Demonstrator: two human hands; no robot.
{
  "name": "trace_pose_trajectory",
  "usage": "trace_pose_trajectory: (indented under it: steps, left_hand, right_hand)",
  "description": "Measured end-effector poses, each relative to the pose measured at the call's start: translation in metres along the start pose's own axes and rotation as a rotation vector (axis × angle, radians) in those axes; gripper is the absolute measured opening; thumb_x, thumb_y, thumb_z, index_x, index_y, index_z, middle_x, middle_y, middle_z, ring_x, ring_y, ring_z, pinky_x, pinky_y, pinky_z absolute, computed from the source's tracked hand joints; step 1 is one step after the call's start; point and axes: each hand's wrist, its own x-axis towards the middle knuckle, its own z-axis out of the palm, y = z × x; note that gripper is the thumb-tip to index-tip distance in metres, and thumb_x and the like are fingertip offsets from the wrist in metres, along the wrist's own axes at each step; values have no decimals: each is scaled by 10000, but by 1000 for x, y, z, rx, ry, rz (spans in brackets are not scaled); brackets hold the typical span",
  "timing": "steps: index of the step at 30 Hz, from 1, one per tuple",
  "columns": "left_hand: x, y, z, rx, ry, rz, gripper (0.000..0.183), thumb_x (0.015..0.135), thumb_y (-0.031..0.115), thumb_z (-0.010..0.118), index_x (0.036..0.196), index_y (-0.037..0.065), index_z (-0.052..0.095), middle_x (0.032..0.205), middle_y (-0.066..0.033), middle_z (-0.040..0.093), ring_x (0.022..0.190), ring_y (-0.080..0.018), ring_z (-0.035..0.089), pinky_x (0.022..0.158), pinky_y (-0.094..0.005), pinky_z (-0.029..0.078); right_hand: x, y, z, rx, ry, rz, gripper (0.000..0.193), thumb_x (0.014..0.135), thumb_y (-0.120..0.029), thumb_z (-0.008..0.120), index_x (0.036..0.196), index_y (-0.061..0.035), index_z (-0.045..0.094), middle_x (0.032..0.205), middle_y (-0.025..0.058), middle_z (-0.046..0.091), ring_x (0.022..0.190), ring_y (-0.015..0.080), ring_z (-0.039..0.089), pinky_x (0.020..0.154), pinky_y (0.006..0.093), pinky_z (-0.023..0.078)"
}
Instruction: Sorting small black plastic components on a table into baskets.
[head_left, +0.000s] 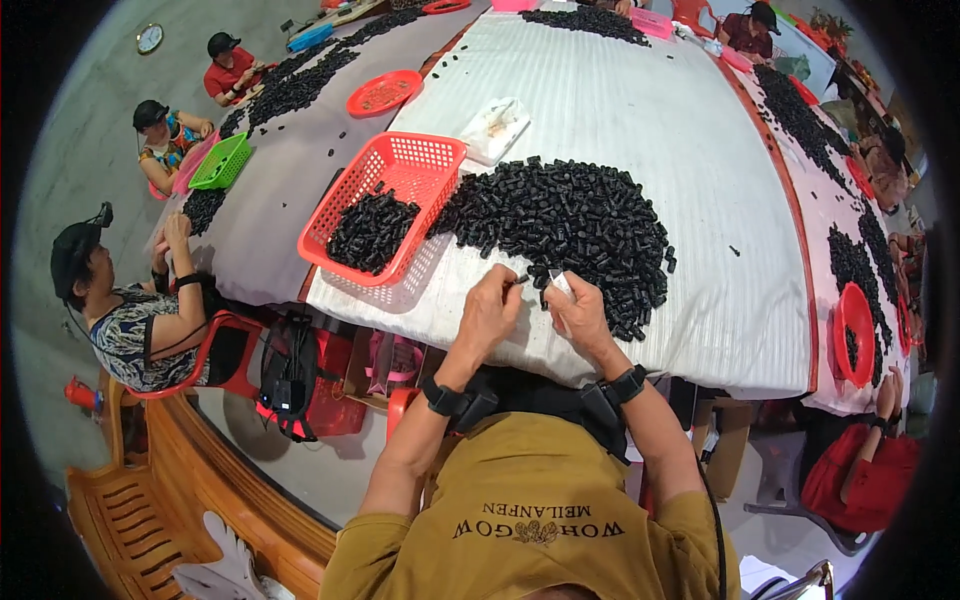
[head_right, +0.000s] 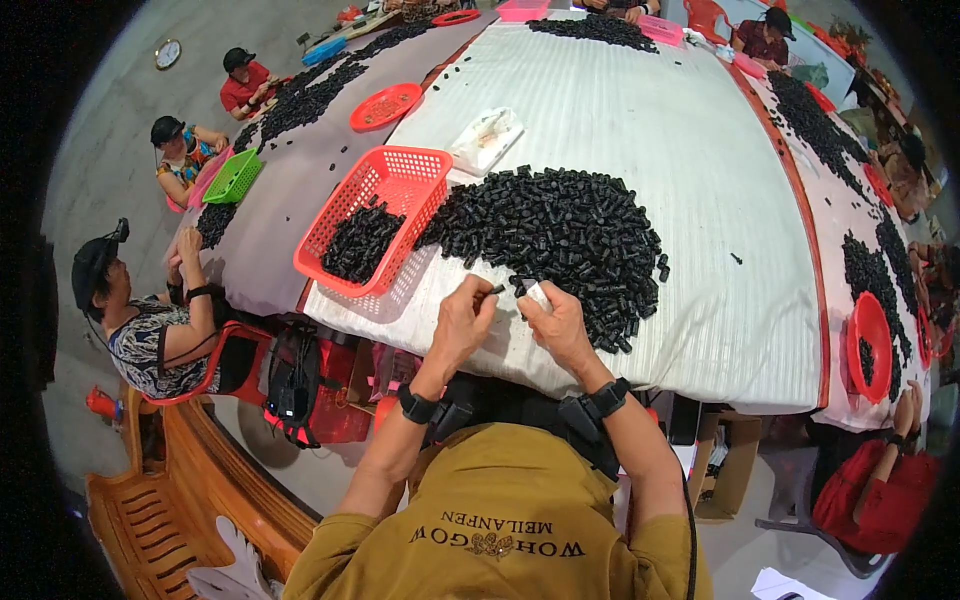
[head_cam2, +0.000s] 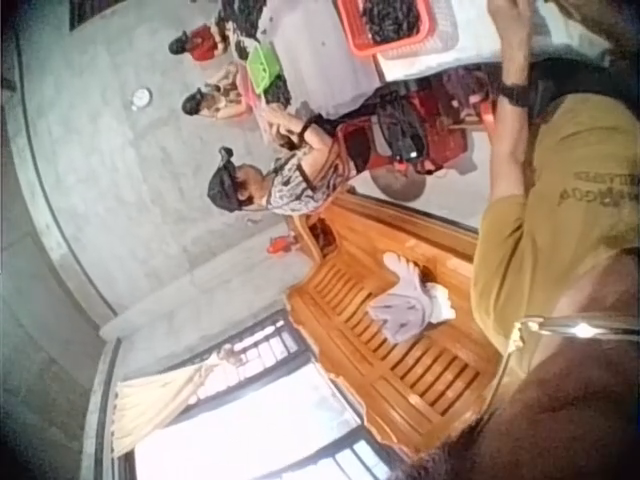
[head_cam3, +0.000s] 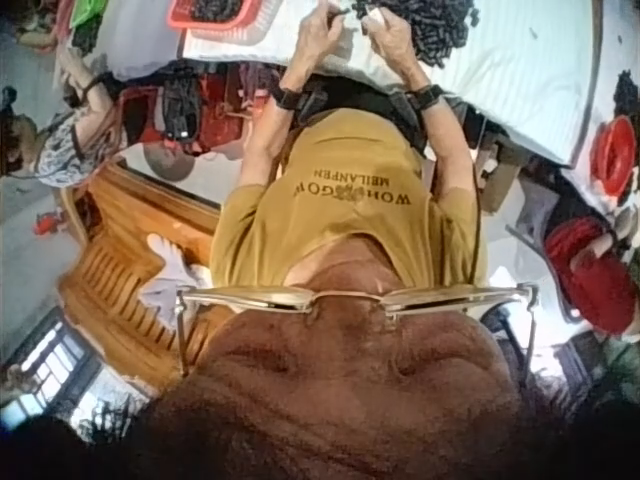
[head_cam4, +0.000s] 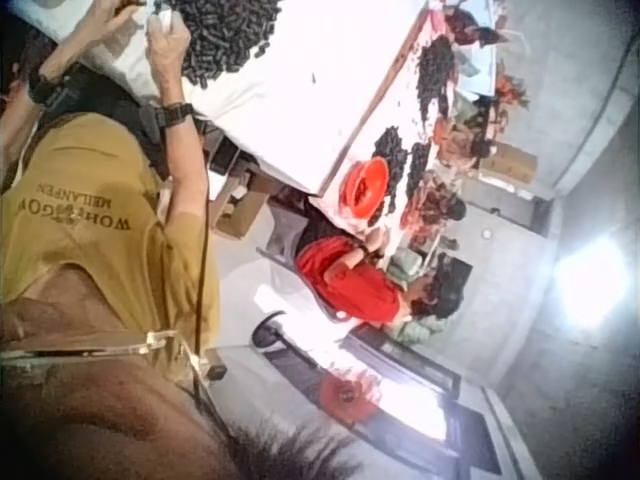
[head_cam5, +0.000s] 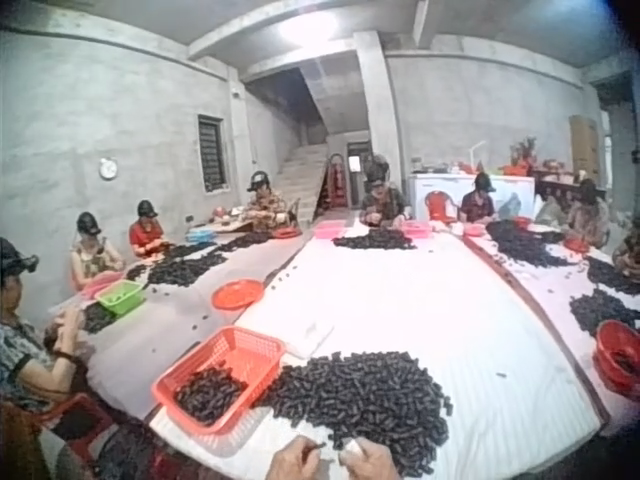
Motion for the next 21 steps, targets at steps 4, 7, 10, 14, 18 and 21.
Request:
trace_pose_trajectory:
  steps: [4,7,10,14,18,21]
  left_hand:
    - [-10,9,11,-16,-19,85,133,761,45,592,860,-15,525,703,-140,581,631,-216,593,575,-307,463]
    - [-12,12,14,-168,-85,-36,128,772,30,595,881,1,536,721,-67,575,637,-115,549,579,-254,451]
    - [-11,-7,17,-527,-168,-203,94,795,32,598,875,16,551,759,-37,576,669,-82,535,600,-235,453]
    - [-11,-13,15,-710,-215,-282,85,831,55,575,901,15,550,808,-49,585,692,-103,550,635,-248,469]
    - [-5,-20,13,-1216,-180,-447,161,867,110,537,964,-18,520,857,-97,594,693,-153,575,677,-282,496]
    - [-7,-33,14,-1331,-221,-423,185,867,131,551,976,-17,530,857,-91,589,703,-146,572,676,-278,496]
  right_hand:
    - [0,-3,2,58,13,53,237,835,-210,611,703,-48,500,525,-33,467,435,36,411,382,197,309]
    - [-2,-7,2,41,22,41,240,833,-205,616,689,-49,503,529,-35,468,442,30,406,388,198,307]
    - [-2,-9,3,25,23,35,243,831,-207,618,683,-50,508,535,-36,472,448,27,407,393,196,309]
    - [-2,-6,3,12,5,53,233,843,-220,595,702,-50,521,549,-31,483,453,24,409,395,192,312]
    - [-2,-1,1,81,-11,93,221,875,-214,533,745,-37,520,553,-13,493,440,45,440,391,197,338]
    - [-3,1,1,112,-29,82,240,884,-236,513,755,-34,512,575,-10,499,445,46,437,396,194,339]
